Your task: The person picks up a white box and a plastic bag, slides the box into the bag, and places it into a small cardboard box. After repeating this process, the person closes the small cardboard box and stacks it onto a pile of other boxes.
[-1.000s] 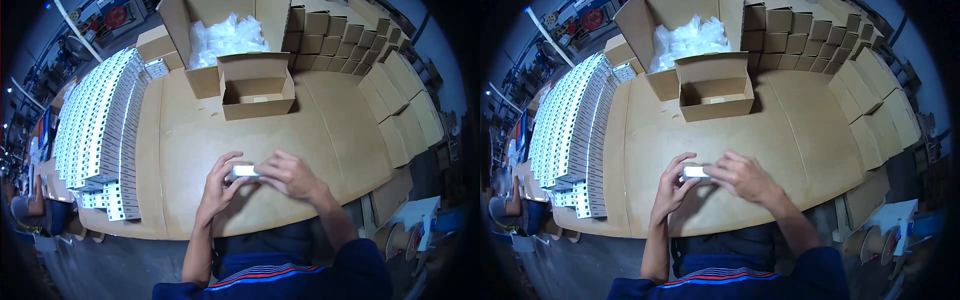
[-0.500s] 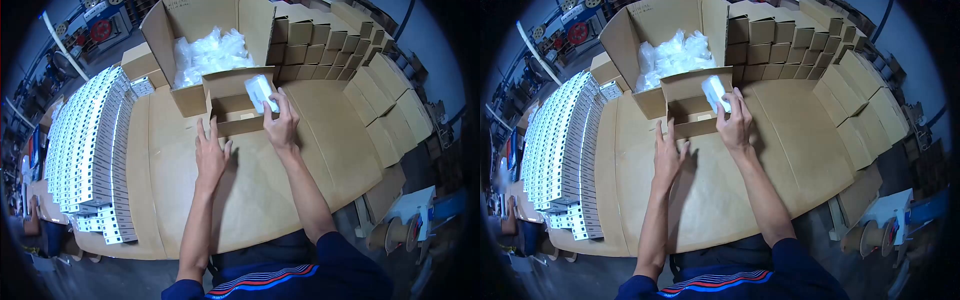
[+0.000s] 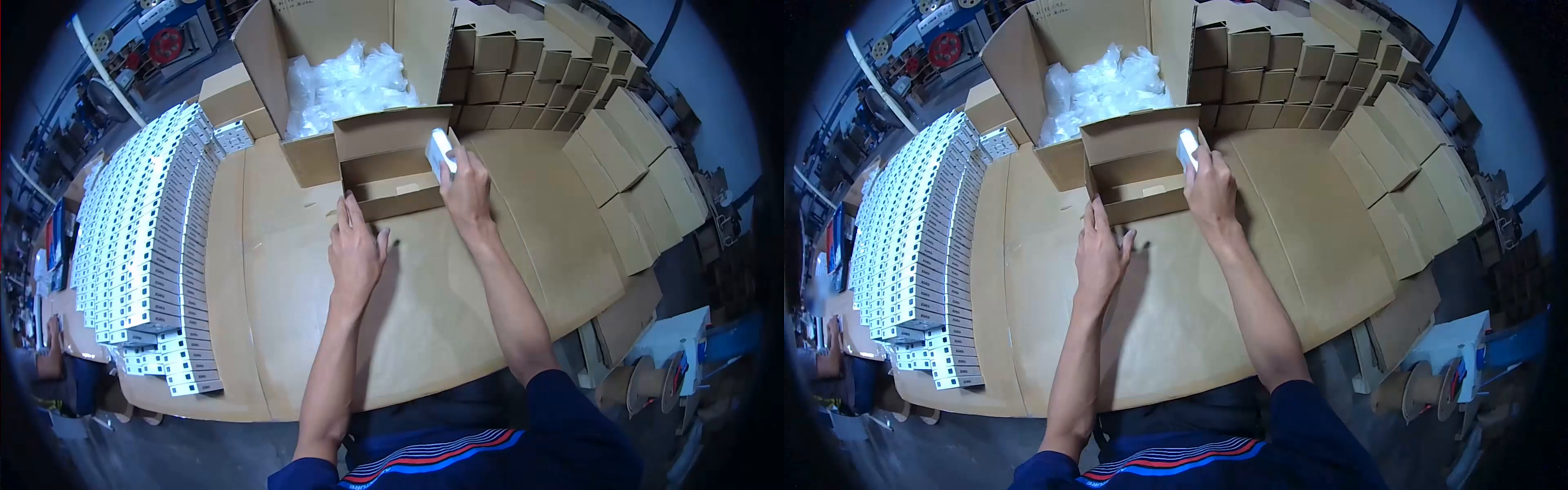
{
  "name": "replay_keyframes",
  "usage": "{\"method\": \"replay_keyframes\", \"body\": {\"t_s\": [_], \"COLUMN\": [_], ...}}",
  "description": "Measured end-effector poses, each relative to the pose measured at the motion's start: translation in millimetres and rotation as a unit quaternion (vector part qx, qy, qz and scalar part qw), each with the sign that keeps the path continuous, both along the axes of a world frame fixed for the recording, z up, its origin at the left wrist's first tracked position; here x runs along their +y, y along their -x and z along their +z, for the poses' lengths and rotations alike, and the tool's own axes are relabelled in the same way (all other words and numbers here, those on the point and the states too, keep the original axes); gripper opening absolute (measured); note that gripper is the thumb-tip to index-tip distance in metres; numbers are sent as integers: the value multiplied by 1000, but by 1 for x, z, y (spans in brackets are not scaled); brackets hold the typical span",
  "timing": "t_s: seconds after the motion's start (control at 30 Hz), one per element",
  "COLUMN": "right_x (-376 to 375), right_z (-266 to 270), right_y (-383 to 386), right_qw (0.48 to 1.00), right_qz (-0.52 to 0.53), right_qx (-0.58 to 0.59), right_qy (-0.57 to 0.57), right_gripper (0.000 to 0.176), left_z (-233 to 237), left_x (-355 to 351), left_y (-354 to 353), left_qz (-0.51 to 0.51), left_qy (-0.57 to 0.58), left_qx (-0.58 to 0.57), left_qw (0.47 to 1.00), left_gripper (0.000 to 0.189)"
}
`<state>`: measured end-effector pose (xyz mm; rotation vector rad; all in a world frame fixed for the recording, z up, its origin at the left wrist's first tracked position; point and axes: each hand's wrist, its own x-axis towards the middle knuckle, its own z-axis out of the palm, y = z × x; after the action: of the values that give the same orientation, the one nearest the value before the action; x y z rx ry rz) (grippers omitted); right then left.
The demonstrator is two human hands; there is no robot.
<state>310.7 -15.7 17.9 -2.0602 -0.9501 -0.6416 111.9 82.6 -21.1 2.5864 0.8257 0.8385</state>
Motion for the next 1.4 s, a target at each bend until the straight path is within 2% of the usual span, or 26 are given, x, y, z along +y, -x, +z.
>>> {"method": "replay_keyframes", "body": {"t_s": [0.1, 0.2, 0.23, 0.33, 0.43, 0.53, 0.57, 0.7, 0.8, 0.87, 0.9, 0.97, 1.03, 1.1, 1.13, 1.17, 1.27, 1.33, 1.4], "right_x": [0, 2, 3, 7, 2, -12, -19, -22, -17, -13, -12, -1, 14, 40, 54, 71, 128, 173, 222], "right_z": [-7, -16, -12, -27, -30, -17, -19, -22, -21, -10, 1, 16, 28, 56, 64, 65, 62, 48, 30], "right_y": [-2, -4, -1, -8, -9, 7, 3, 10, 10, 14, 21, 36, 50, 77, 91, 100, 129, 141, 152], "right_qw": [996, 995, 994, 989, 994, 982, 972, 960, 966, 952, 956, 978, 998, 991, 985, 975, 933, 921, 909], "right_qz": [-36, -57, -72, -105, -69, -80, -54, -60, -56, -83, -82, -105, 15, 116, 156, 213, 357, 386, 395], "right_qx": [-24, -31, 11, -8, -44, 21, 56, 49, 79, 106, 116, 13, -10, -35, -33, -34, 24, 58, 121], "right_qy": [73, 76, 79, 102, 71, 172, 221, 268, 242, 276, 256, 177, 63, -53, -58, -53, -45, -8, -63], "right_gripper": [17, 17, 13, 13, 23, 37, 53, 65, 66, 65, 66, 50, 31, 13, 18, 18, 16, 10, 6], "left_z": [2, 7, 7, 5, 11, 17, 18, 4, 7, 13, 20, 39, 53, 49, 48, 48, 39, 21, 10], "left_x": [-1, 0, -1, -2, -5, -5, -6, 0, 2, 5, 6, 17, 31, 65, 86, 107, 176, 230, 279], "left_y": [1, 1, 2, 4, 8, 7, 5, 2, 8, 20, 29, 50, 70, 84, 90, 93, 92, 78, 62], "left_qz": [7, 6, 7, 8, 3, 3, 6, 3, -27, -82, -93, -88, -66, -25, -7, 5, 49, 53, 56], "left_qy": [-3, -1, 1, 0, 40, 74, 83, 27, 48, 63, 71, 94, 129, 92, 73, 50, 55, -1, -95], "left_qx": [10, 10, 13, 23, 37, 55, 61, 25, -4, -32, -24, -37, -72, -102, -117, -136, -72, -83, -102], "left_qw": [1000, 1000, 1000, 1000, 998, 996, 995, 999, 998, 994, 993, 991, 987, 990, 990, 989, 995, 995, 989], "left_gripper": [91, 90, 90, 90, 85, 84, 84, 93, 93, 93, 92, 88, 82, 73, 68, 53, 46, 44, 47]}}
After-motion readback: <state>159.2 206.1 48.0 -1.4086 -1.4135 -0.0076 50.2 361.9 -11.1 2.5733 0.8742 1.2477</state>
